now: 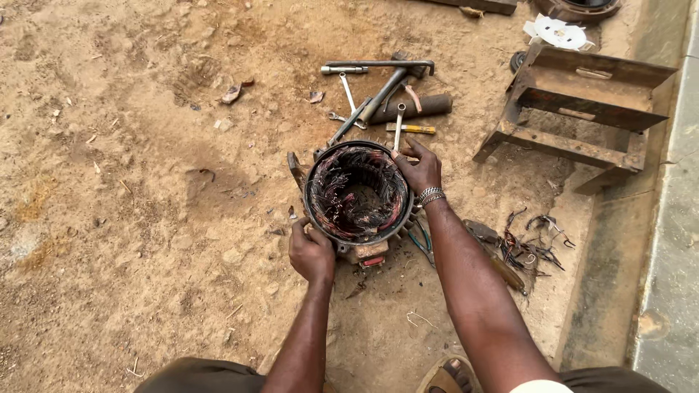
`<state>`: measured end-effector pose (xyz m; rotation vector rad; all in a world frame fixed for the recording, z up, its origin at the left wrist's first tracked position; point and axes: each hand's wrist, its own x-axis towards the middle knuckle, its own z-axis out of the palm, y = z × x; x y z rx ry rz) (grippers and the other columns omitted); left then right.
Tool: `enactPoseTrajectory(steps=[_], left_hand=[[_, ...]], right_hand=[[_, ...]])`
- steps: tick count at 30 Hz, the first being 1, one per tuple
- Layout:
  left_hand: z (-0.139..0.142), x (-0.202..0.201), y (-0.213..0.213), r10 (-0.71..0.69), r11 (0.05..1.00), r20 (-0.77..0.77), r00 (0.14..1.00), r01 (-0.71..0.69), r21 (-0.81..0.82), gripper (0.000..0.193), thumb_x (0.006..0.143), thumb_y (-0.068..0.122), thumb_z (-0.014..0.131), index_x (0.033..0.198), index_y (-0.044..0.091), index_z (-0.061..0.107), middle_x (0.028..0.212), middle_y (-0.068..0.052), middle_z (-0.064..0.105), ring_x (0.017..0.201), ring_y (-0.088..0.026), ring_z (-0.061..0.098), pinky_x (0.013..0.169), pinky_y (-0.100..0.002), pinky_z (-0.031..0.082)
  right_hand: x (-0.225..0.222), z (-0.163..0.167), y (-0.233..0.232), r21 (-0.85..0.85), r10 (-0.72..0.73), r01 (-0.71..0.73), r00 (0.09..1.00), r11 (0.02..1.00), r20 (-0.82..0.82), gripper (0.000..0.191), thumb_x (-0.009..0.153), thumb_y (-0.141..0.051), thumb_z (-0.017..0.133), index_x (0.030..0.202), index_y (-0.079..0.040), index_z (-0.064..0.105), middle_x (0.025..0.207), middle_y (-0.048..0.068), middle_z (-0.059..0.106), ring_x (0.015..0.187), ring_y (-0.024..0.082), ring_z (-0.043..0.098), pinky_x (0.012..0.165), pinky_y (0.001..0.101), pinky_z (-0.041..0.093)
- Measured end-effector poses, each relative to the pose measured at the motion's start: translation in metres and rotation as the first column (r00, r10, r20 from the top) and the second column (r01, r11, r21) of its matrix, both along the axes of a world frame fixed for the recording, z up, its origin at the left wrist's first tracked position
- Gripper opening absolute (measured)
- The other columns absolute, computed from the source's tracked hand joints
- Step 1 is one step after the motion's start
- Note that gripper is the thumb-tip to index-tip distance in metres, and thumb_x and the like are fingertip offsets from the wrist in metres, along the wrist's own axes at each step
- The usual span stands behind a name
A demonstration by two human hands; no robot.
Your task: The person sits on the ground and uses a screwdriver and pliers to pry and pull burnt copper windings out of an electric motor stator, working around the housing and dropping extracted wire pieces onto the ground beside them.
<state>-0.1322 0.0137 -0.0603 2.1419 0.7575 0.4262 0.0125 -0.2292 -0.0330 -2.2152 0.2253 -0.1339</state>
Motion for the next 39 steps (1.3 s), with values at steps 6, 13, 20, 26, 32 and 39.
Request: enactPoseTrajectory(steps=[6, 13, 20, 26, 32, 39], left_hand=[[-0.01, -0.009, -0.014, 0.102, 0.994, -0.066, 0.993, -0.1, 0.035, 0.016, 0.096, 0.015, 0.062, 0.106, 0.016, 0.074, 0.092, -0.004, 0.075, 0.07, -0.017, 0.07, 0.062, -0.035, 0.059], [-0.034, -0.008, -0.015, 0.093, 0.992, -0.016, 0.996, -0.091, 0.084, 0.013, 0.097, 0.014, 0.063, 0.105, 0.015, 0.074, 0.088, -0.003, 0.075, 0.069, -0.015, 0.069, 0.06, -0.034, 0.059], [-0.043, -0.008, -0.015, 0.105, 0.983, -0.006, 0.994, -0.103, 0.149, 0.013, 0.098, 0.014, 0.064, 0.105, 0.016, 0.074, 0.087, -0.003, 0.076, 0.069, -0.015, 0.07, 0.059, -0.034, 0.059], [-0.039, -0.007, -0.016, 0.105, 0.985, -0.024, 0.994, -0.1, 0.142, 0.014, 0.097, 0.013, 0.066, 0.106, 0.017, 0.075, 0.087, -0.003, 0.076, 0.069, -0.016, 0.07, 0.059, -0.034, 0.06], [-0.019, -0.01, -0.017, 0.1, 0.989, 0.024, 0.995, -0.102, 0.105, 0.015, 0.095, 0.016, 0.063, 0.105, 0.016, 0.074, 0.094, -0.005, 0.076, 0.083, -0.022, 0.072, 0.071, -0.041, 0.06], [-0.004, 0.001, -0.012, 0.115, 0.992, -0.07, 0.991, -0.111, 0.059, 0.017, 0.094, 0.02, 0.061, 0.105, 0.02, 0.074, 0.102, -0.003, 0.077, 0.088, -0.023, 0.072, 0.073, -0.04, 0.06]], right_hand=[[-0.037, -0.019, -0.039, 0.59, -0.059, 0.147, 0.984, 0.794, -0.165, 0.057, 0.098, -0.052, 0.059, 0.131, -0.007, 0.073, 0.118, 0.017, 0.078, 0.102, 0.026, 0.075, 0.084, 0.0439, 0.062], [-0.129, -0.038, -0.099, -0.547, -0.321, 0.134, 0.91, 0.826, -0.262, 0.036, 0.09, -0.022, 0.07, 0.125, -0.018, 0.072, 0.125, 0.01, 0.061, 0.118, 0.029, 0.055, 0.097, 0.0481, 0.052], [-0.157, -0.039, -0.086, -0.706, -0.234, -0.043, 0.928, 0.707, -0.291, 0.053, 0.085, -0.02, 0.072, 0.136, -0.022, 0.061, 0.125, 0.011, 0.05, 0.114, 0.031, 0.048, 0.097, 0.0478, 0.048], [-0.144, -0.041, -0.093, -0.708, -0.209, -0.082, 0.926, 0.701, -0.314, 0.026, 0.103, -0.021, 0.06, 0.129, -0.018, 0.063, 0.126, 0.01, 0.058, 0.107, 0.025, 0.061, 0.091, 0.0404, 0.059], [-0.161, -0.039, -0.069, -0.821, -0.218, -0.315, 0.862, 0.475, -0.457, 0.058, 0.101, -0.019, 0.053, 0.157, -0.016, 0.037, 0.119, 0.014, 0.069, 0.117, 0.035, 0.059, 0.073, 0.0445, 0.061], [-0.119, 0.0, -0.064, -0.328, -0.187, -0.014, 0.799, 0.944, -0.572, 0.048, 0.093, -0.017, 0.059, 0.14, -0.013, 0.048, 0.09, 0.013, 0.068, 0.082, 0.026, 0.064, 0.07, 0.0437, 0.055]])
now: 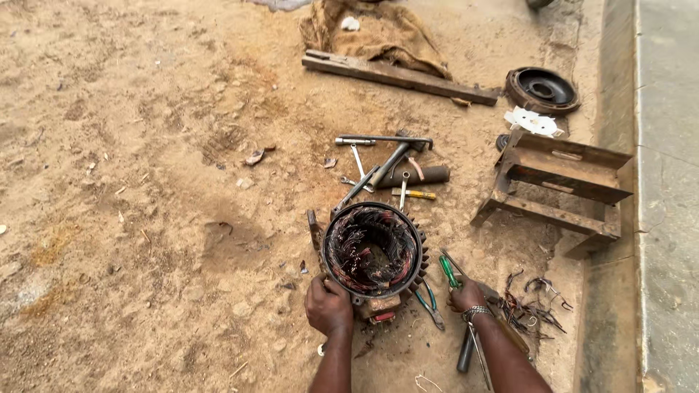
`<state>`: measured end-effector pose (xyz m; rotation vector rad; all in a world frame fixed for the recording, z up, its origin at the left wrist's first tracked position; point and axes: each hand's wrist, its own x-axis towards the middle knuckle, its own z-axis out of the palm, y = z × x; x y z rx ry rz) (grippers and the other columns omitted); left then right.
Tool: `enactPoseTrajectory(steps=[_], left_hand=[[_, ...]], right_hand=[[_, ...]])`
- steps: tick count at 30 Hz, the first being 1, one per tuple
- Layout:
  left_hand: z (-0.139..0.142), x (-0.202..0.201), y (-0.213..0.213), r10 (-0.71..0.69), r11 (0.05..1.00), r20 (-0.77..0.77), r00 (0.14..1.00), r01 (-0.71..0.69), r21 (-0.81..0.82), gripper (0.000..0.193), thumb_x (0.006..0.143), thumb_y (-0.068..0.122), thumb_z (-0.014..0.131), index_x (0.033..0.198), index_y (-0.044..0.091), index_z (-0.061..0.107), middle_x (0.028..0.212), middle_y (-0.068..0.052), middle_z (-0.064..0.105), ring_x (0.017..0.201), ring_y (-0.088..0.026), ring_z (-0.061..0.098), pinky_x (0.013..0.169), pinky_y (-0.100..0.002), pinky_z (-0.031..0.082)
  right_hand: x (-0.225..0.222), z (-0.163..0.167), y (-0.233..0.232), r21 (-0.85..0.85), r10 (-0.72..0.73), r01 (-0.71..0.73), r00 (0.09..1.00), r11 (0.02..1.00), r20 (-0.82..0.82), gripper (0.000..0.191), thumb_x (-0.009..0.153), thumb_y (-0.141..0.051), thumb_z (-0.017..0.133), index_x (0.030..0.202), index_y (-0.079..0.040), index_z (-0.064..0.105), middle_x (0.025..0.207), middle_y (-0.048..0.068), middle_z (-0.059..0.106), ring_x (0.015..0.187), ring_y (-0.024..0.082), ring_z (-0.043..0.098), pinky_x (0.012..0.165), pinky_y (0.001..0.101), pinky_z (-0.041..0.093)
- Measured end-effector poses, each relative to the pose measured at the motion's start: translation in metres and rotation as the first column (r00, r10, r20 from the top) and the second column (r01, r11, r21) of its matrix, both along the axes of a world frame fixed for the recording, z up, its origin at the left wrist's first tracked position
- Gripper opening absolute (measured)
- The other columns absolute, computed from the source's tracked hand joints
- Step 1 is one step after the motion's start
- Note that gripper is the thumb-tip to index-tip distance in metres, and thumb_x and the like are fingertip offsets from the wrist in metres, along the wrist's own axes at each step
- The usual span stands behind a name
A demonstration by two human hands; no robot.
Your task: The person sits on the ground and uses a screwdriver and pliers to pry and pull burnt copper windings out of an electric motor stator, working around the housing and dropping extracted wire pieces onto the ground beside them.
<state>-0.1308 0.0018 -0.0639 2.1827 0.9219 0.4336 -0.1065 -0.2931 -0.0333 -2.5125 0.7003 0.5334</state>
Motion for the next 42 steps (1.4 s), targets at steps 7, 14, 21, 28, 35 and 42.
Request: enactPoseTrajectory(steps=[7, 14, 21, 28, 35, 42], left_hand=[[0.028, 0.001, 0.004, -0.057, 0.99, -0.139, 0.989, 0.039, -0.134, 0.019, 0.1, 0.028, 0.056, 0.107, 0.02, 0.071, 0.096, -0.003, 0.076, 0.084, -0.023, 0.072, 0.068, -0.04, 0.061], [0.067, -0.018, 0.017, -0.12, 0.993, 0.125, 0.985, 0.122, -0.008, 0.034, 0.091, 0.029, 0.06, 0.121, 0.012, 0.062, 0.123, -0.012, 0.06, 0.119, -0.035, 0.053, 0.099, -0.053, 0.042], [0.08, -0.023, -0.031, -0.646, 0.764, 0.419, 0.638, 0.539, 0.356, 0.045, 0.088, 0.024, 0.071, 0.131, 0.018, 0.06, 0.136, -0.011, 0.056, 0.144, -0.032, 0.04, 0.122, -0.053, 0.031], [0.098, -0.033, -0.049, -0.768, 0.482, -0.38, 0.516, 0.856, 0.187, 0.083, 0.066, 0.041, 0.092, 0.14, 0.026, 0.057, 0.15, 0.003, 0.048, 0.158, -0.021, 0.0, 0.122, -0.069, -0.002], [0.084, -0.044, -0.044, -0.667, 0.452, -0.474, 0.575, 0.818, 0.356, 0.065, 0.081, 0.03, 0.086, 0.14, 0.031, 0.059, 0.173, -0.008, -0.009, 0.155, -0.034, -0.02, 0.116, -0.073, -0.008], [0.052, -0.03, -0.052, -0.693, 0.47, -0.445, 0.567, 0.824, 0.317, 0.071, 0.079, 0.04, 0.082, 0.145, 0.035, 0.054, 0.171, -0.005, -0.012, 0.149, -0.04, -0.028, 0.116, -0.075, -0.009]], right_hand=[[0.038, 0.08, -0.02, 0.838, -0.373, -0.133, 0.85, 0.53, 0.371, 0.017, 0.093, -0.016, 0.065, 0.102, -0.003, 0.059, 0.076, 0.007, 0.061, 0.061, 0.018, 0.06, 0.061, 0.0384, 0.06], [-0.002, 0.152, -0.001, 0.697, -0.379, -0.682, 0.599, 0.22, 0.705, 0.03, 0.105, -0.016, 0.06, 0.079, -0.006, 0.05, 0.071, 0.001, 0.045, 0.071, 0.013, 0.042, 0.068, 0.033, 0.04], [-0.056, 0.131, 0.007, 0.702, -0.473, -0.699, 0.576, 0.137, 0.667, 0.028, 0.1, -0.022, 0.06, 0.079, -0.007, 0.048, 0.066, 0.004, 0.045, 0.066, 0.014, 0.042, 0.064, 0.0315, 0.038], [-0.098, 0.133, 0.016, 0.573, -0.312, -0.804, 0.51, 0.158, 0.801, 0.036, 0.102, -0.028, 0.063, 0.077, -0.008, 0.048, 0.067, 0.002, 0.046, 0.062, 0.014, 0.043, 0.069, 0.0345, 0.043], [-0.105, 0.138, 0.026, 0.554, -0.163, -0.825, 0.534, 0.116, 0.83, 0.039, 0.097, -0.036, 0.064, 0.073, -0.007, 0.053, 0.066, 0.003, 0.052, 0.062, 0.013, 0.048, 0.073, 0.0369, 0.049], [-0.113, 0.136, 0.006, 0.316, 0.277, -0.92, 0.374, 0.233, 0.885, 0.039, 0.094, -0.041, 0.055, 0.074, -0.009, 0.056, 0.071, 0.004, 0.06, 0.075, 0.02, 0.064, 0.102, 0.0481, 0.055]])
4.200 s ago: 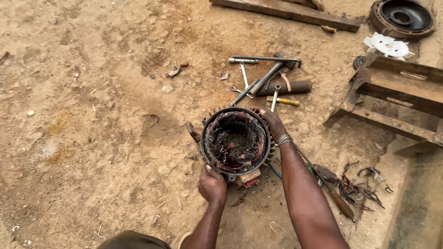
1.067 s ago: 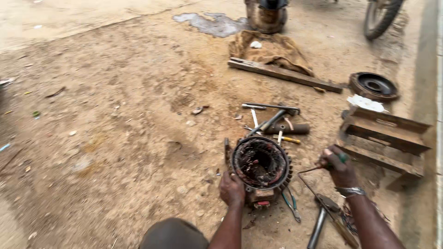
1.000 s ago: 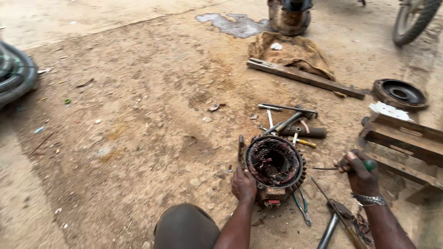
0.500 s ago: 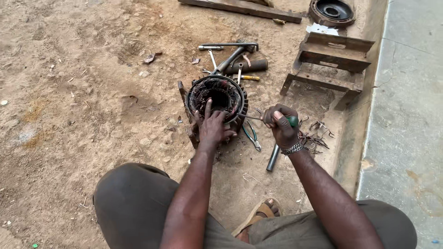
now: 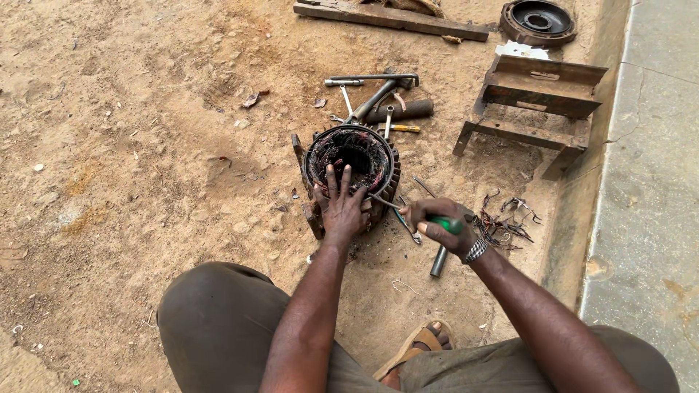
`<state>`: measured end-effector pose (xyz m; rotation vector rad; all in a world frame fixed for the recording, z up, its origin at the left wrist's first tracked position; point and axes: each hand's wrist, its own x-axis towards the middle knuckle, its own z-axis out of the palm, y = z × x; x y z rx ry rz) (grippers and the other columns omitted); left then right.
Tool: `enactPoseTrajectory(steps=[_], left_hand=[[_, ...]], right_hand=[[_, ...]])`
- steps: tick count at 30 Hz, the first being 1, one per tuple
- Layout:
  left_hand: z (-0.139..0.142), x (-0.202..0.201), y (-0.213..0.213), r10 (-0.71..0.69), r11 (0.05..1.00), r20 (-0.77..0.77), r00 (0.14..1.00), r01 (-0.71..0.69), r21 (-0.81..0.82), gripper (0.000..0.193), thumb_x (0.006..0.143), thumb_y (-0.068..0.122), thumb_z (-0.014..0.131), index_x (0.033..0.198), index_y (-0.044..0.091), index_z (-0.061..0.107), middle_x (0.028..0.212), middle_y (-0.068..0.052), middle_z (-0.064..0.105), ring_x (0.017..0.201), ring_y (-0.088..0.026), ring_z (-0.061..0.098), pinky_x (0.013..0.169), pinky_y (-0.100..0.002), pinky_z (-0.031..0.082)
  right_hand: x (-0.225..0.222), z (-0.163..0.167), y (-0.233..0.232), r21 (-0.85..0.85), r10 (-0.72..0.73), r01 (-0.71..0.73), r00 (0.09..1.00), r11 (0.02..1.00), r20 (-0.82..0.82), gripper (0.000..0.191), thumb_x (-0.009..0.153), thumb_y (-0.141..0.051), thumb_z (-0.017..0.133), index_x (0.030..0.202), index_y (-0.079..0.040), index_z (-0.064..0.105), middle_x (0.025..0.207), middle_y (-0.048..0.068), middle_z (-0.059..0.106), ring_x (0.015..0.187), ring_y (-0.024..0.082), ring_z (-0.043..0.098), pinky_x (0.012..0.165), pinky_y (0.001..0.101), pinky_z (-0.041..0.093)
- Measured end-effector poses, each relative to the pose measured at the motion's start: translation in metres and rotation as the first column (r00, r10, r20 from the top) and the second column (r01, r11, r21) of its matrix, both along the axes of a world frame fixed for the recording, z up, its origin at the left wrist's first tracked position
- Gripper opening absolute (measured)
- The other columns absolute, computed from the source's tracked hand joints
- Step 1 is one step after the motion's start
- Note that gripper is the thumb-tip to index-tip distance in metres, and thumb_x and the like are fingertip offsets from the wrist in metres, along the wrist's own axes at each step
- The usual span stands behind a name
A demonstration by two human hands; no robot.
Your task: The person sits on the ground and uses a screwdriver and pliers to pry and pull burnt copper windings out of an electric motor stator, working around the housing and dropping extracted wire pieces onto the ground beside them.
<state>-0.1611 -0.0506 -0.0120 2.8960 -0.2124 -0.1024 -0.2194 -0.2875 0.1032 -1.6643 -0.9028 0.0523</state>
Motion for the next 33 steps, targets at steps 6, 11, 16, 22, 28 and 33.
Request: enactPoseTrajectory(steps=[6, 11, 16, 22, 28, 33], left_hand=[[-0.003, 0.006, -0.007, -0.013, 1.0, 0.09, 0.996, 0.014, -0.002, 0.065, 0.08, 0.037, 0.083, 0.139, 0.036, 0.055, 0.172, -0.004, -0.01, 0.146, -0.045, -0.033, 0.113, -0.078, -0.011], [0.011, 0.003, -0.01, 0.029, 0.999, -0.142, 0.989, -0.033, -0.022, 0.084, 0.071, 0.019, 0.083, 0.146, 0.036, 0.049, 0.173, -0.002, -0.008, 0.148, -0.043, -0.031, 0.117, -0.074, -0.011], [0.014, -0.001, -0.013, 0.046, 0.997, 0.027, 0.999, -0.044, -0.062, 0.066, 0.077, 0.011, 0.075, 0.138, 0.029, 0.056, 0.174, -0.004, -0.001, 0.15, -0.044, -0.03, 0.114, -0.076, -0.011], [-0.005, 0.003, -0.012, 0.022, 1.0, -0.016, 1.0, -0.022, -0.01, 0.074, 0.079, 0.005, 0.072, 0.144, 0.032, 0.051, 0.173, -0.006, -0.007, 0.147, -0.042, -0.031, 0.112, -0.075, -0.016], [-0.015, 0.005, -0.004, -0.018, 0.999, -0.011, 1.0, 0.018, 0.049, 0.086, 0.082, 0.005, 0.073, 0.155, 0.034, 0.04, 0.172, -0.004, -0.009, 0.148, -0.038, -0.032, 0.112, -0.072, -0.019], [-0.011, 0.004, 0.004, -0.046, 0.995, -0.087, 0.995, 0.038, -0.088, 0.086, 0.081, 0.008, 0.076, 0.156, 0.026, 0.038, 0.173, -0.001, 0.0, 0.15, -0.033, -0.029, 0.118, -0.065, -0.018]], right_hand=[[0.004, 0.027, -0.021, -0.229, 0.09, -0.089, 0.996, 0.969, -0.008, 0.035, 0.093, -0.042, 0.05, 0.08, -0.01, 0.055, 0.081, 0.006, 0.066, 0.087, 0.022, 0.073, 0.122, 0.055, 0.043], [-0.013, 0.017, -0.016, -0.578, 0.157, -0.028, 0.972, 0.815, 0.173, 0.009, 0.083, -0.005, 0.049, 0.075, -0.008, 0.05, 0.071, 0.006, 0.058, 0.075, 0.02, 0.071, 0.129, 0.0497, 0.038], [-0.044, 0.008, -0.009, -0.32, 0.126, -0.014, 0.934, 0.947, 0.333, 0.014, 0.075, 0.003, 0.048, 0.086, -0.005, 0.049, 0.086, 0.009, 0.06, 0.111, 0.04, 0.066, 0.116, 0.0461, 0.043], [-0.052, 0.006, 0.036, -0.549, -0.178, 0.182, 0.982, 0.816, 0.061, 0.008, 0.077, -0.001, 0.053, 0.078, -0.008, 0.05, 0.074, 0.005, 0.054, 0.064, 0.017, 0.059, 0.087, 0.0448, 0.054], [-0.065, 0.009, 0.049, -0.464, -0.132, 0.151, 0.989, 0.873, 0.072, 0.009, 0.076, -0.001, 0.053, 0.082, -0.007, 0.049, 0.077, 0.007, 0.05, 0.066, 0.02, 0.058, 0.093, 0.0466, 0.054], [-0.051, 0.018, 0.034, -0.416, -0.119, 0.128, 0.992, 0.9, 0.048, 0.01, 0.072, -0.001, 0.051, 0.081, -0.006, 0.053, 0.082, 0.007, 0.061, 0.081, 0.022, 0.068, 0.078, 0.0383, 0.061]])
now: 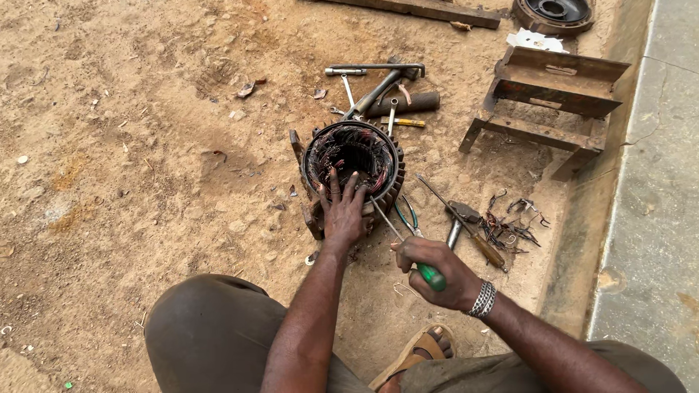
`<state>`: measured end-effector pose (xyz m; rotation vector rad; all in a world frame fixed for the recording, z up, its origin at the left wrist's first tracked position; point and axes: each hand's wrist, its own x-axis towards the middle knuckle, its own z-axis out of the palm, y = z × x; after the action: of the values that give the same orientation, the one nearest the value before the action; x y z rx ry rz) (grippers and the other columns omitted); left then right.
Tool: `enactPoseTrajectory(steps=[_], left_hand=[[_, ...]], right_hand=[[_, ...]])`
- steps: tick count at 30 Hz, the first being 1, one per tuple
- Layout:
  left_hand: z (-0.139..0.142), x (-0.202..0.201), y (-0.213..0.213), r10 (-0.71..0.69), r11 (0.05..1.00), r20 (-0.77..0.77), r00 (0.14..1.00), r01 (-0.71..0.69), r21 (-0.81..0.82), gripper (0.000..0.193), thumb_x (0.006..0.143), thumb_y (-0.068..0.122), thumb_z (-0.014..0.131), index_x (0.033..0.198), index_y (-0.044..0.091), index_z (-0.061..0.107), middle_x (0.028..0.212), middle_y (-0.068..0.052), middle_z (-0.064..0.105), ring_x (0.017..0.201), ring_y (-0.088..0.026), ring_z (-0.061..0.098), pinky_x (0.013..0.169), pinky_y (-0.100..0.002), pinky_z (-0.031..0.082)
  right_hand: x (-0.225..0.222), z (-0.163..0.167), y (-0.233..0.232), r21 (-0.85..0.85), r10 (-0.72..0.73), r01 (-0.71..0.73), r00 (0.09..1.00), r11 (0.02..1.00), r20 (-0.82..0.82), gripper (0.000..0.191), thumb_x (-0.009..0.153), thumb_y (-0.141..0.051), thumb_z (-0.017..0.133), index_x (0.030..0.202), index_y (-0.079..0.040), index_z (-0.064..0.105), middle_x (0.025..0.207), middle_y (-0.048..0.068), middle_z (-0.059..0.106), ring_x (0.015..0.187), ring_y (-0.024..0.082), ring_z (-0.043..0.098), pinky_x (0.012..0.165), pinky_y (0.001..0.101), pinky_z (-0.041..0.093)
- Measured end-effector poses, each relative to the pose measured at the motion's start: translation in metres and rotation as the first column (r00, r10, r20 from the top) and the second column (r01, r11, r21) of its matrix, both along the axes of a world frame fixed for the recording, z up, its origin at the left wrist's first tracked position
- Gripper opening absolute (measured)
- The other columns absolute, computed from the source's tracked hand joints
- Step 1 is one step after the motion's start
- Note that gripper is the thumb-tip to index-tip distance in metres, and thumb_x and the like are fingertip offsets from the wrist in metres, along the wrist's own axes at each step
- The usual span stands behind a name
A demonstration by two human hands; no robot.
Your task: The person sits on the ground and uses a screwdriver and pliers to pry and pull burnt copper windings out of an electric motor stator, working around the housing and dropping extracted wire pieces onto the ground beside them.
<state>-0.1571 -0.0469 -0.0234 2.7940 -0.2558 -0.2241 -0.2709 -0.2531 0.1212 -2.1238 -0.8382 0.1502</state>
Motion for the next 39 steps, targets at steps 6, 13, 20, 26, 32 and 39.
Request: enactPoseTrajectory(steps=[6, 13, 20, 26, 32, 39], left_hand=[[0.011, 0.0, -0.001, 0.0, 1.0, 0.019, 1.0, 0.0, -0.001, 0.084, 0.078, 0.004, 0.076, 0.154, 0.02, 0.043, 0.169, -0.002, 0.019, 0.151, -0.035, -0.026, 0.119, -0.063, -0.017], [0.023, 0.002, -0.002, 0.022, 0.999, -0.051, 0.998, -0.024, -0.044, 0.083, 0.077, 0.008, 0.081, 0.15, 0.019, 0.045, 0.167, -0.002, 0.023, 0.151, -0.034, -0.026, 0.119, -0.063, -0.018], [0.019, 0.003, -0.006, 0.017, 1.0, -0.017, 1.0, -0.017, -0.02, 0.08, 0.078, -0.01, 0.067, 0.15, 0.018, 0.046, 0.168, -0.003, 0.023, 0.152, -0.034, -0.027, 0.117, -0.062, -0.021], [0.013, 0.005, -0.004, 0.007, 0.999, -0.031, 1.0, -0.008, -0.033, 0.078, 0.078, -0.011, 0.062, 0.15, 0.016, 0.044, 0.168, -0.005, 0.022, 0.152, -0.035, -0.026, 0.117, -0.063, -0.022], [0.015, 0.005, -0.005, 0.003, 1.0, 0.004, 1.0, -0.003, -0.03, 0.078, 0.078, -0.009, 0.064, 0.15, 0.014, 0.043, 0.167, -0.006, 0.023, 0.151, -0.035, -0.026, 0.114, -0.064, -0.024], [0.018, 0.002, -0.005, 0.029, 0.994, -0.033, 0.999, -0.032, -0.101, 0.084, 0.075, -0.002, 0.072, 0.151, 0.015, 0.042, 0.165, -0.003, 0.026, 0.153, -0.032, -0.026, 0.119, -0.06, -0.022]], right_hand=[[0.041, 0.003, -0.023, 0.113, -0.016, 0.033, 0.988, 0.993, -0.152, 0.009, 0.072, -0.016, 0.052, 0.074, -0.009, 0.056, 0.084, 0.008, 0.07, 0.086, 0.02, 0.074, 0.077, 0.0353, 0.066], [0.082, 0.016, -0.044, 0.156, 0.055, -0.008, 0.954, 0.988, -0.295, 0.018, 0.07, -0.026, 0.059, 0.069, -0.008, 0.059, 0.087, 0.01, 0.075, 0.087, 0.021, 0.074, 0.074, 0.0368, 0.063], [0.078, -0.004, -0.041, 0.187, 0.077, -0.035, 0.972, 0.982, -0.224, 0.018, 0.071, -0.027, 0.056, 0.066, -0.01, 0.057, 0.083, 0.009, 0.075, 0.082, 0.021, 0.075, 0.07, 0.0372, 0.065], [0.081, -0.019, -0.056, 0.23, 0.244, -0.208, 0.96, 0.951, -0.137, 0.01, 0.076, -0.017, 0.054, 0.068, -0.011, 0.054, 0.088, 0.008, 0.075, 0.085, 0.023, 0.076, 0.077, 0.0371, 0.066], [0.029, -0.064, -0.032, -0.313, 0.182, -0.169, 0.983, 0.934, 0.012, 0.013, 0.063, 0.0, 0.058, 0.068, -0.01, 0.052, 0.08, 0.002, 0.059, 0.088, 0.021, 0.061, 0.08, 0.0319, 0.063], [-0.008, -0.078, -0.012, -0.306, 0.237, -0.156, 0.939, 0.939, 0.249, 0.027, 0.062, 0.003, 0.07, 0.08, -0.012, 0.056, 0.09, 0.002, 0.057, 0.111, 0.027, 0.058, 0.106, 0.0451, 0.053]])
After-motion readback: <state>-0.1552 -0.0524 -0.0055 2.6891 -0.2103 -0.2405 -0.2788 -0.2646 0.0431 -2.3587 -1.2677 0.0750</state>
